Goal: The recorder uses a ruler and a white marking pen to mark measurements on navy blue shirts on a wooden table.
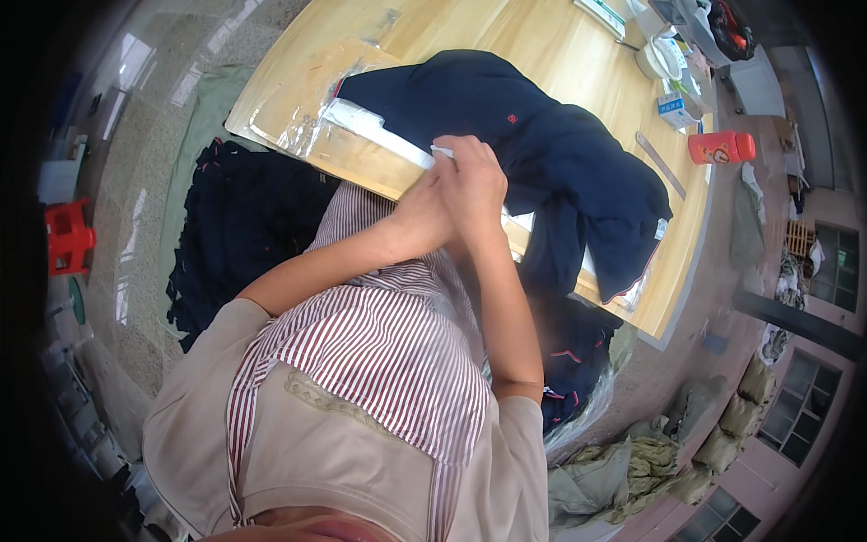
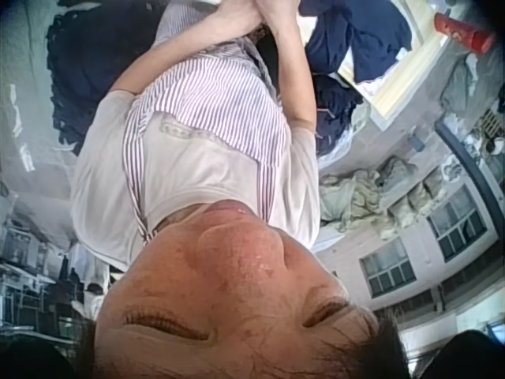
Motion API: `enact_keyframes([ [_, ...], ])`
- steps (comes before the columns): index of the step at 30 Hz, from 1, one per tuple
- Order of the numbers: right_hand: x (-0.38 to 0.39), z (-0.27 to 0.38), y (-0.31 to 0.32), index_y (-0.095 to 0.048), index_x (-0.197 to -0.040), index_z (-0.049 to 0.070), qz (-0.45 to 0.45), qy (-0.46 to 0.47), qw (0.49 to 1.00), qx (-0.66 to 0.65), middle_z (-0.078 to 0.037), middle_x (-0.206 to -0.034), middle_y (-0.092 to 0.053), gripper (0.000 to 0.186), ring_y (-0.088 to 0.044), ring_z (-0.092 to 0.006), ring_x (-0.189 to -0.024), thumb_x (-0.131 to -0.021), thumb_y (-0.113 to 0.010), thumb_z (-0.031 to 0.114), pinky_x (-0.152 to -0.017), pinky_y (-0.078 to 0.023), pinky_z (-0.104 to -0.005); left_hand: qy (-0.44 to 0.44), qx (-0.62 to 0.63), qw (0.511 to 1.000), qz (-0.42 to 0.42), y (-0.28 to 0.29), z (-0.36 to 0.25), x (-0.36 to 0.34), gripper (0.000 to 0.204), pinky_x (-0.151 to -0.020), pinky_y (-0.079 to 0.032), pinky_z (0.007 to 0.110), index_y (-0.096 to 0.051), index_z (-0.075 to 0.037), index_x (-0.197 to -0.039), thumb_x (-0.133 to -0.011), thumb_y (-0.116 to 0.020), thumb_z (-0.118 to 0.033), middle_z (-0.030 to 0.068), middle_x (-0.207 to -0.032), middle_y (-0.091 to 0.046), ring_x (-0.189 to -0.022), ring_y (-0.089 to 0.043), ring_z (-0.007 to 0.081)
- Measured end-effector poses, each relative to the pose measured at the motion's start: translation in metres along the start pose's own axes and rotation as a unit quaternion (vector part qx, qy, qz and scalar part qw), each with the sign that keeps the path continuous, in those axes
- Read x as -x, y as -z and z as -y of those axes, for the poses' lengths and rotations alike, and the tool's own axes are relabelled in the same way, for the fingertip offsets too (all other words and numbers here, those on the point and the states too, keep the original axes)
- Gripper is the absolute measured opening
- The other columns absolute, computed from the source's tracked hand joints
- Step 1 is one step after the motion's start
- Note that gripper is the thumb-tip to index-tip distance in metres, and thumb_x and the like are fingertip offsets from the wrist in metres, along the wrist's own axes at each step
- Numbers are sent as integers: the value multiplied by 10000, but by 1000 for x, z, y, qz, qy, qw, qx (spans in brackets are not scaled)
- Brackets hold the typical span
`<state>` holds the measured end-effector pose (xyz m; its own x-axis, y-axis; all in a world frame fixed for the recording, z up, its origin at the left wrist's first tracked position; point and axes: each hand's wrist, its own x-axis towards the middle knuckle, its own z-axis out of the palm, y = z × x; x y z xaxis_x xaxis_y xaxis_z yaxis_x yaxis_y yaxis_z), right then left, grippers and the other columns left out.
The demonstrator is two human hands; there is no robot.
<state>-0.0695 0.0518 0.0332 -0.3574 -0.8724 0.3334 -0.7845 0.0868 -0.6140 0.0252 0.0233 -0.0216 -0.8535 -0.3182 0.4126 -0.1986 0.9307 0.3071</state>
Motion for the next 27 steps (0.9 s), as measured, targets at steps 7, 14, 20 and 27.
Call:
enact_keyframes([
  [7, -9, -27, 17, -682, -947, 24, -63, -203, 937, -276, -47, -768, -666, 140, -569, -103, -590, -939, -636, 156, -553, -459, -241, -10, -4, 1000, -13, 13, -3, -7, 549, -1114, -320, 488, -535, 69, -1261, -821, -648, -241, 265, -1352, -482, -1306, -427, 403],
  [14, 134, -30, 98, -580, -846, 25, -90, -258, 803, -530, -72, -747, -599, 204, -525, -113, -580, -982, -490, 147, -541, -431, -243, 154, 221, 960, -72, 100, 68, -115, 842, -952, -489, 434, -524, 36, -1298, -760, -734, -577, 258, -1168, -643, -1103, -627, 382],
  [20, 240, -37, 49, -575, -888, 33, -90, -455, 687, -559, -126, -823, -643, 174, -603, -164, -671, -955, -522, 184, -624, -500, -273, 14, -45, 957, 285, 25, -5, -159, 1093, -1035, -306, 651, -312, -40, -1482, -636, -801, -528, 294, -1314, -526, -1274, -470, 435],
  [27, 289, -78, 56, -582, -958, 34, -251, -391, 687, -559, -88, -839, -636, 160, -611, -170, -732, -962, -504, 174, -635, -501, -289, 111, 304, 946, -14, 144, 46, -220, 410, -870, -540, 350, -617, -45, -1251, -862, -617, -174, 151, -1114, -666, -996, -648, 249],
])
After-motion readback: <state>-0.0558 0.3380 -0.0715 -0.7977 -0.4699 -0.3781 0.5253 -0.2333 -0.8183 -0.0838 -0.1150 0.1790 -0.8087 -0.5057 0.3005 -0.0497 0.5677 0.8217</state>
